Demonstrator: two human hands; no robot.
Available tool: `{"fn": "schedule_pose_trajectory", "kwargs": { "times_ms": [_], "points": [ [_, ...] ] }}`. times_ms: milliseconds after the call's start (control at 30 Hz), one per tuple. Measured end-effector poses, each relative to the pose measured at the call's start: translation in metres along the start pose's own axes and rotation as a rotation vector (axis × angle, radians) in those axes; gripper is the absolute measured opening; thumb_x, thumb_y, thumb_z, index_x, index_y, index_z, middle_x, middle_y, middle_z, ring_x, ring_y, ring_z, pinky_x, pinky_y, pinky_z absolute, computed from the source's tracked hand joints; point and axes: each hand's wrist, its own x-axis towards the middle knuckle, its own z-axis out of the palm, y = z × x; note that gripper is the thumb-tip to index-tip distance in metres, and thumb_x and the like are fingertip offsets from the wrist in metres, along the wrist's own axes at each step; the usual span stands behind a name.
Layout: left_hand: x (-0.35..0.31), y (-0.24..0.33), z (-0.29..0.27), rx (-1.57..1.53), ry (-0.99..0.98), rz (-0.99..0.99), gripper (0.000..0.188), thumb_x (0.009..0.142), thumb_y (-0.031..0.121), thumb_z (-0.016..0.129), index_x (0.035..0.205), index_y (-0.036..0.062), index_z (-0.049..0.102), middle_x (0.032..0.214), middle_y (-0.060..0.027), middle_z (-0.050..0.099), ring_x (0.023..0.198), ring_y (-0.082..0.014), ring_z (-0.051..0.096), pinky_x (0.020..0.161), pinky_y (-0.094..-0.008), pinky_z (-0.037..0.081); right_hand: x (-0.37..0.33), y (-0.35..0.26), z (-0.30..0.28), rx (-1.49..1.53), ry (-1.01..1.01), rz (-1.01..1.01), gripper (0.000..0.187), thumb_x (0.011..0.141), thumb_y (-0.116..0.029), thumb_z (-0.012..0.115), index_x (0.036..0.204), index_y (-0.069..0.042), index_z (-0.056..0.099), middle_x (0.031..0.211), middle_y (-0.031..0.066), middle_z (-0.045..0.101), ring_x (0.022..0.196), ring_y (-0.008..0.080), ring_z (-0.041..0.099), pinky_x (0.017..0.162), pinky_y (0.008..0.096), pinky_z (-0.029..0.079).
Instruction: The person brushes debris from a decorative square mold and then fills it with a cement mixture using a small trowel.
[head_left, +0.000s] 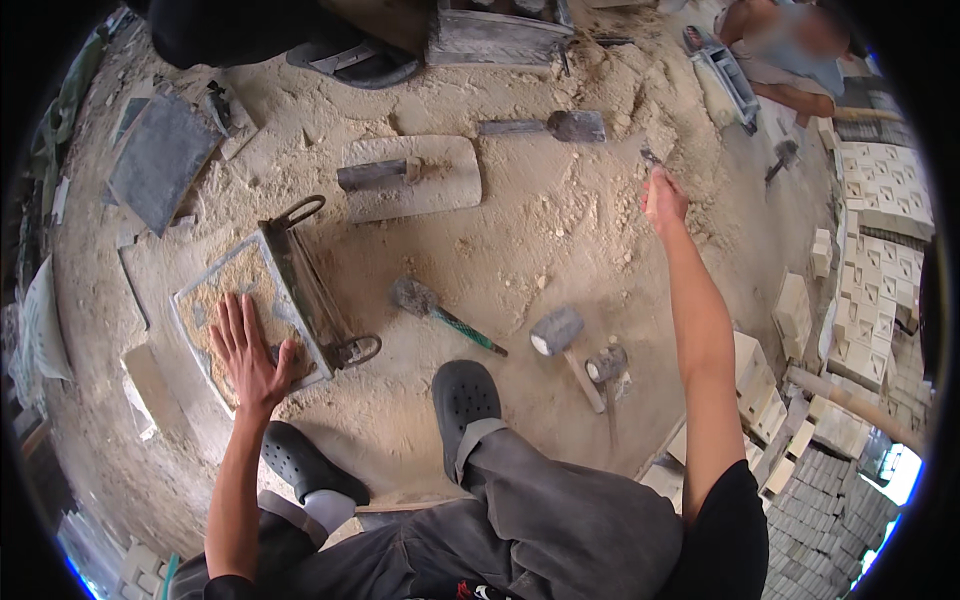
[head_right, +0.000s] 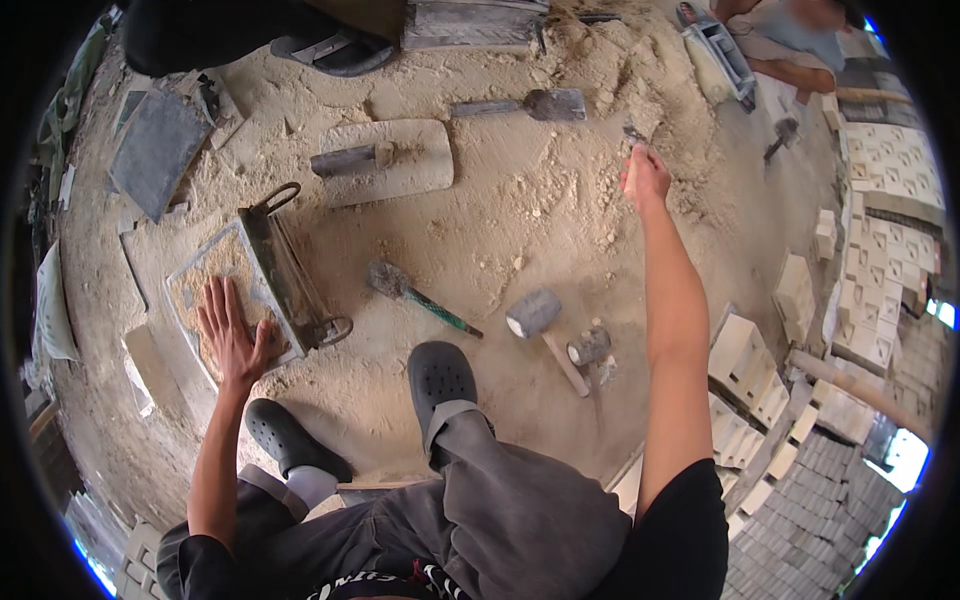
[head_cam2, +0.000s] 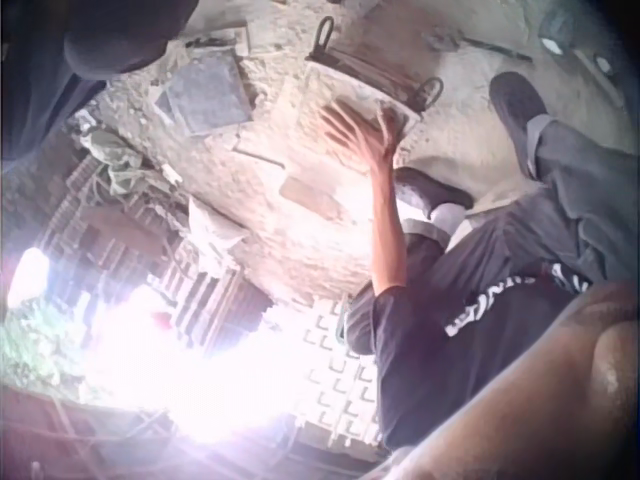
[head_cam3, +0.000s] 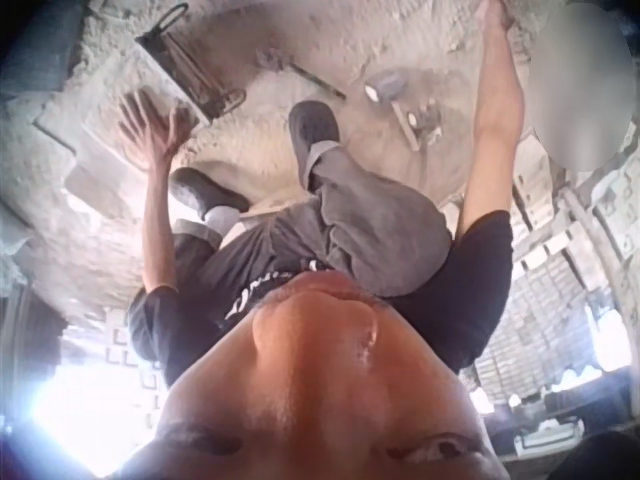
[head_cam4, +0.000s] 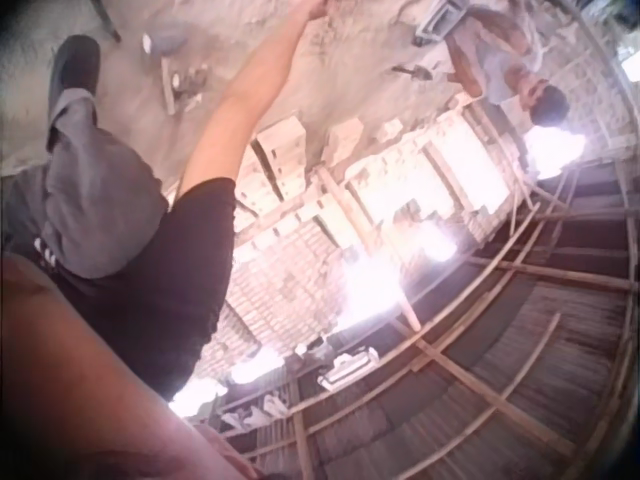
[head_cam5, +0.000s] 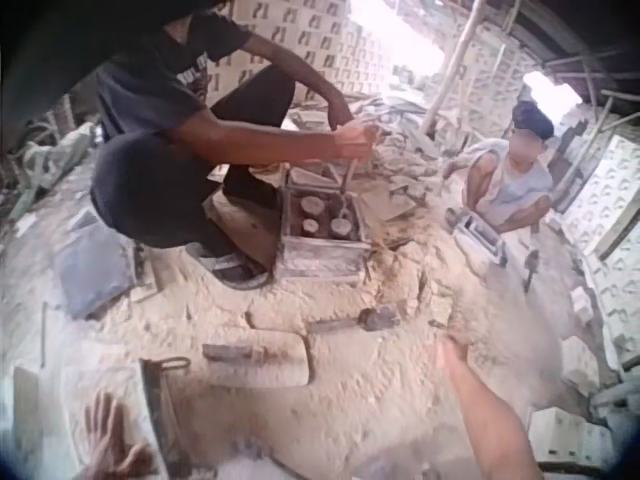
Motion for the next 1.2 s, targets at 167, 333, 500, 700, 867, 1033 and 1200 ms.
{"fn": "schedule_pose_trajectory", "kwargs": {
  "times_ms": [167, 333, 500, 700, 867, 1033, 1200],
  "points": [
    [-0.003, -0.001, 0.007, -0.017, 0.046, -0.012, 0.09, 0.097, 0.062, 0.048, 0.162, 0.0072, 0.02, 0.168, -0.0205, 0.015, 0.157, -0.0363, 0.008, 0.124, -0.0562, 0.002, -0.076, -0.027, -0.011, -0.075, -0.09, -0.097, 0.042, 0.095, -0.03, 0.071, 0.131, -0.01, 0.062, 0.097, 0.0102, 0.071, 0.058, 0.0154, 0.062, 0.045, 0.0312, 0.05],
    [-0.002, -0.007, 0.009, -0.162, 0.092, -0.032, 0.092, 0.096, 0.062, 0.05, 0.162, 0.0062, 0.019, 0.167, -0.024, 0.015, 0.157, -0.0373, 0.01, 0.125, -0.0525, 0.002, -0.149, -0.059, -0.002, -0.142, -0.227, -0.195, 0.049, 0.096, -0.03, 0.07, 0.139, -0.009, 0.058, 0.097, 0.0097, 0.071, 0.058, 0.0139, 0.062, 0.043, 0.0288, 0.049],
    [-0.008, -0.03, -0.001, -0.433, 0.216, 0.071, 0.097, 0.092, 0.063, 0.058, 0.16, 0.0031, 0.022, 0.165, -0.0264, 0.02, 0.155, -0.0394, 0.016, 0.125, -0.0521, 0.008, -0.213, -0.086, 0.02, -0.228, -0.456, -0.305, 0.056, 0.096, -0.028, 0.071, 0.144, -0.006, 0.052, 0.1, 0.0109, 0.07, 0.058, 0.0137, 0.061, 0.043, 0.0287, 0.049],
    [-0.036, -0.076, -0.014, -0.341, 0.297, 0.069, 0.114, 0.084, 0.071, 0.064, 0.157, -0.0044, 0.022, 0.163, -0.0274, 0.025, 0.154, -0.0393, 0.02, 0.126, -0.0494, 0.013, -0.309, -0.112, 0.092, -0.295, -0.78, -0.376, 0.059, 0.096, -0.027, 0.07, 0.147, -0.005, 0.049, 0.101, 0.0123, 0.07, 0.058, 0.0127, 0.061, 0.043, 0.0279, 0.049],
    [-0.065, -0.093, -0.014, -0.309, 0.279, -0.005, 0.126, 0.079, 0.081, 0.061, 0.157, -0.0077, 0.018, 0.162, -0.0279, 0.026, 0.154, -0.0387, 0.02, 0.126, -0.0468, 0.015, -0.376, -0.111, 0.161, -0.395, -1.093, -0.45, 0.054, 0.097, -0.022, 0.069, 0.145, -0.006, 0.051, 0.1, 0.0109, 0.069, 0.056, 0.0099, 0.059, 0.042, 0.0252, 0.05],
    [-0.074, -0.089, -0.003, -0.281, 0.259, -0.058, 0.131, 0.077, 0.088, 0.055, 0.157, -0.0082, 0.013, 0.162, -0.0297, 0.023, 0.154, -0.0397, 0.017, 0.128, -0.0451, 0.013, -0.427, -0.095, 0.219, -0.582, -1.326, -0.499, 0.048, 0.094, -0.022, 0.071, 0.138, -0.006, 0.059, 0.104, 0.0101, 0.073, 0.065, 0.0119, 0.065, 0.053, 0.0293, 0.056],
    [-0.069, -0.075, -0.003, -0.257, 0.19, -0.069, 0.128, 0.081, 0.085, 0.054, 0.156, -0.0104, 0.013, 0.162, -0.0295, 0.023, 0.154, -0.0381, 0.018, 0.128, -0.0447, 0.013, -0.468, -0.072, 0.246, -0.764, -1.168, -1.086, 0.043, 0.089, -0.027, 0.072, 0.128, -0.009, 0.067, 0.12, 0.0173, 0.071, 0.106, 0.0338, 0.07, 0.091, 0.0401, 0.055]
  ]
}}
